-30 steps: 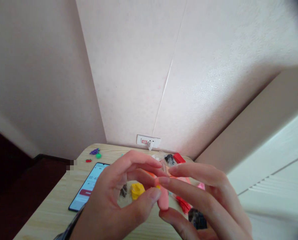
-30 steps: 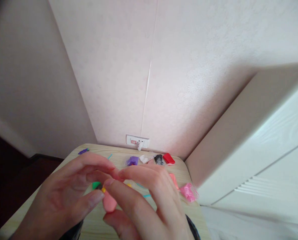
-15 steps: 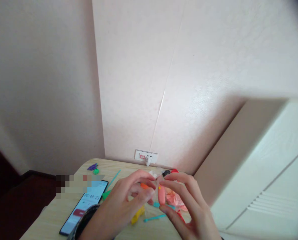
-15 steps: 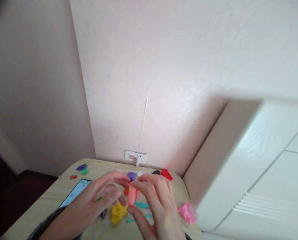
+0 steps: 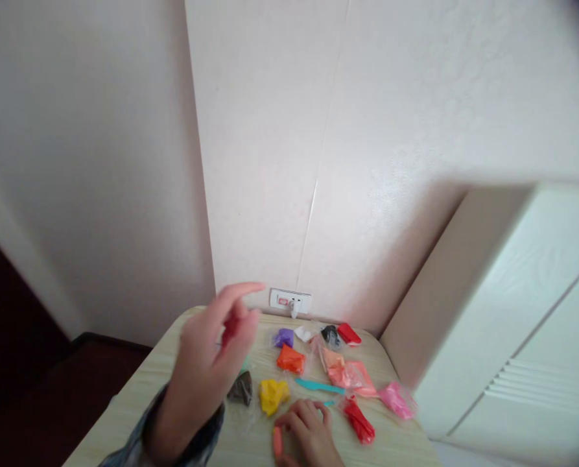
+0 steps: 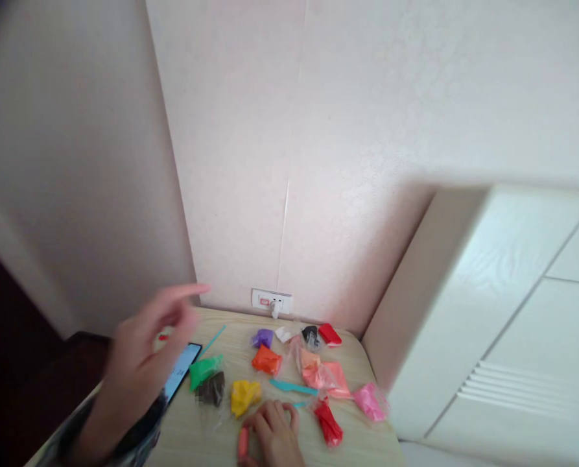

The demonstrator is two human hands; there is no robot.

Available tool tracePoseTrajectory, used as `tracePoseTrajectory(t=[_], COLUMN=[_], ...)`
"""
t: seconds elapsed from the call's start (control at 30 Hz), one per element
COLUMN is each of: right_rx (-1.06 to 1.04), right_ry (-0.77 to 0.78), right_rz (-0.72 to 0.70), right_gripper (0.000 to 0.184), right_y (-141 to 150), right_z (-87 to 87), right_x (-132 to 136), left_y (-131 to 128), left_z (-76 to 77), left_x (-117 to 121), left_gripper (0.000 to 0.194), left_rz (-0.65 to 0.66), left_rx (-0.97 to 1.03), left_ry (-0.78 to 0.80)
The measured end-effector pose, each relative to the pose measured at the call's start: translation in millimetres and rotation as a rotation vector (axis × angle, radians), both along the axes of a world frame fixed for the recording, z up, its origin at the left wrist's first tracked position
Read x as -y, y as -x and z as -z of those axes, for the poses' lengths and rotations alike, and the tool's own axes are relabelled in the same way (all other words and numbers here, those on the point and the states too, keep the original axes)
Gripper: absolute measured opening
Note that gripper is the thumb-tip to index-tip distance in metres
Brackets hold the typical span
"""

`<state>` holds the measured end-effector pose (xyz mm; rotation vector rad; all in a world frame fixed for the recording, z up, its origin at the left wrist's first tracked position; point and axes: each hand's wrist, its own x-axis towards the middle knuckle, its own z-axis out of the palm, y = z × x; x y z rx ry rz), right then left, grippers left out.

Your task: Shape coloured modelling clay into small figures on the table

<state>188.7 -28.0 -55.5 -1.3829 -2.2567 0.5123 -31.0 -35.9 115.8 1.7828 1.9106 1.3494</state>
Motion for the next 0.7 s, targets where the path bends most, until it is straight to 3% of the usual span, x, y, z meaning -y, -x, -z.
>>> tracePoseTrajectory(t=[0.13,0.23,0.33,0.43,0.7], right_rx=[-0.027,-0.049,-0.050,-0.048,-0.070], right_ry=[-0.058,-0.047,-0.029,-0.029,-0.020], right_rz=[0.109,0.088,0.048,0.080,0.126], right_gripper=[0.039,0.038,0.038,0.034,0.032], right_y=[-5.0,-6.1,-8.2,-9.5,-3.3], right_z=[0.0,-2.2,-8.7,-17.6,-36.8], right_x=[4.6,8.1,10.0,12.1,18.7], left_y=[-25.2,-26.4,-20.1,-20.9,-29.8], left_z=[-0.2,24.7,54.6,72.9,87.0], left_x=[-69.6,-96.1,-92.0,-81.8,-72.5], left_gripper=[0.027,0.030,0.030,0.030,0.029], left_rz=[0.352,0.478,0.522,0.532,0.555], left_rx=[-0.139,-0.117,-0.083,-0.030,-0.010], left_ry=[0.072,0.153,0.189,0.216,0.228])
